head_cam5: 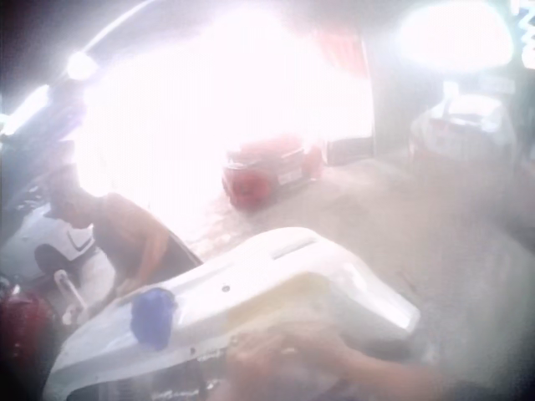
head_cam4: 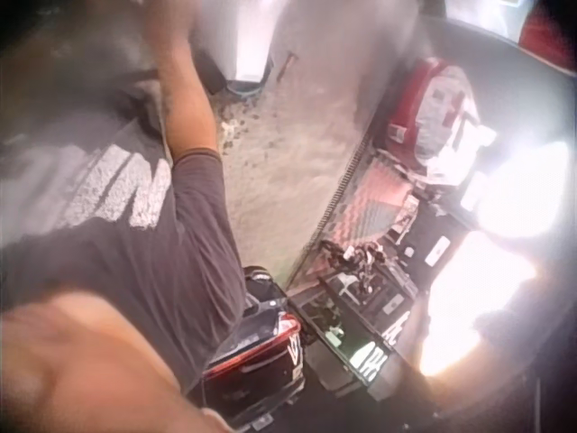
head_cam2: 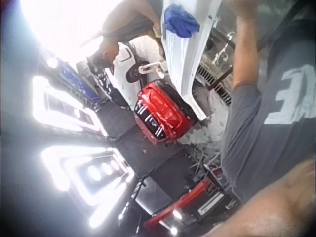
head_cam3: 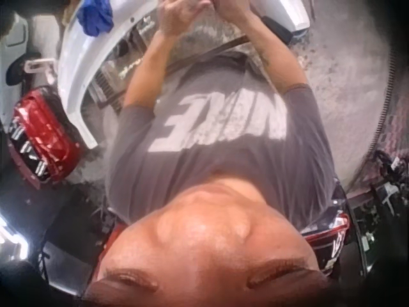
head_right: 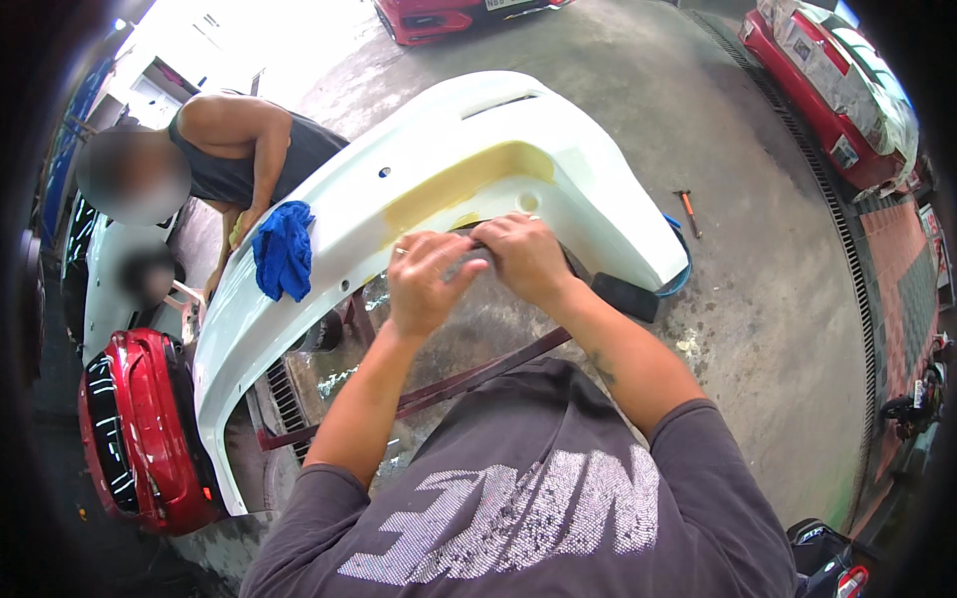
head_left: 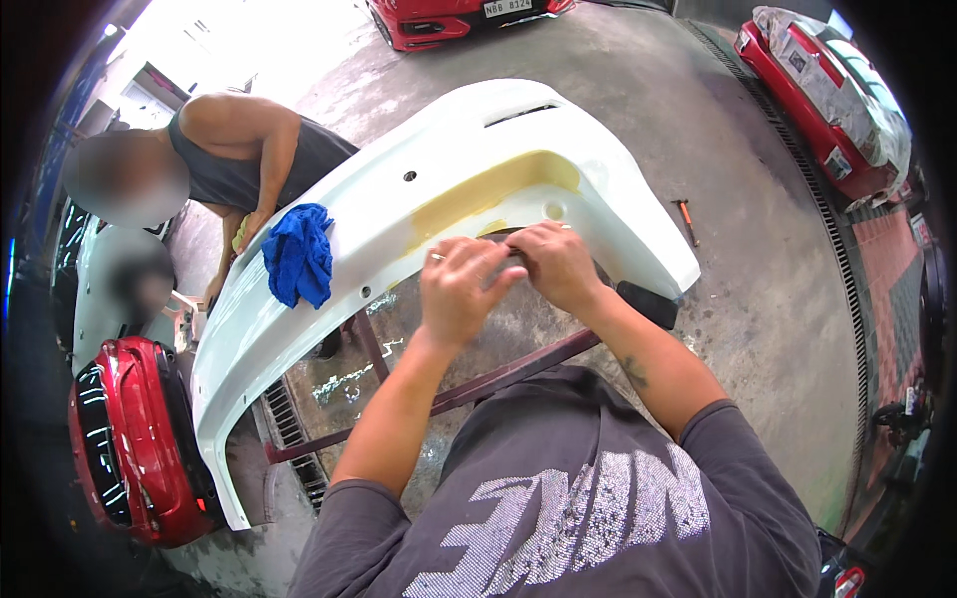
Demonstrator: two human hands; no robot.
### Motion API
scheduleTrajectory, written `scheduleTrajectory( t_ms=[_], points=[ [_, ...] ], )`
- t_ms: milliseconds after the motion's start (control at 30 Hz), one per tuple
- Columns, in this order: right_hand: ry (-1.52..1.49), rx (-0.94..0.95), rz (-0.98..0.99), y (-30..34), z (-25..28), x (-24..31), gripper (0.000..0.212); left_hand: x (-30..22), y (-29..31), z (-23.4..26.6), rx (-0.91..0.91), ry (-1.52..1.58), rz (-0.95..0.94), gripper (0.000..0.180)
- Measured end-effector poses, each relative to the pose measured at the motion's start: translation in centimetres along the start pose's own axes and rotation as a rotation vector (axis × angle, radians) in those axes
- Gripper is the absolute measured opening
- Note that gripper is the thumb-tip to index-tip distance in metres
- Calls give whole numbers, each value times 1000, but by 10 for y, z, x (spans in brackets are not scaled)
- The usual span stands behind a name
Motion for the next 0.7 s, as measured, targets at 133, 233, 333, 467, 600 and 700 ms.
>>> scheduleTrajectory(
  t_ms=[133, 233, 333, 467, 600, 700],
  points=[
    [-36, -183, -386, 5, 49, -6, 40, 44, 9, -30, 321, -204, 18, 64],
    [-427, -321, -723, 18, 72, -39, 30, 24, 2, -65, 439, -278, 13, 78],
    [-614, -251, -865, 39, 79, -54, 22, 1, -12, -100, 414, -227, 76, 84],
    [-604, -210, -822, 42, 70, -32, 23, -5, -32, -113, 446, -192, 93, 86],
    [-359, -57, -567, 9, 54, -25, 26, 25, -2, -81, 484, -198, 99, 84],
    [-85, -112, -273, -35, 24, -15, 23, 34, 14, -28, 544, -204, 117, 81]
  ],
)
Point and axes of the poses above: each hand's wrist, its own y-axis away from the middle knuckle, its own z-axis out of the back of the hand, x = y × z, the point moved 2 cm from there along -y, towards the middle knuckle, and after that the axes turned 7 degrees about -z, right-handed, at the moved point
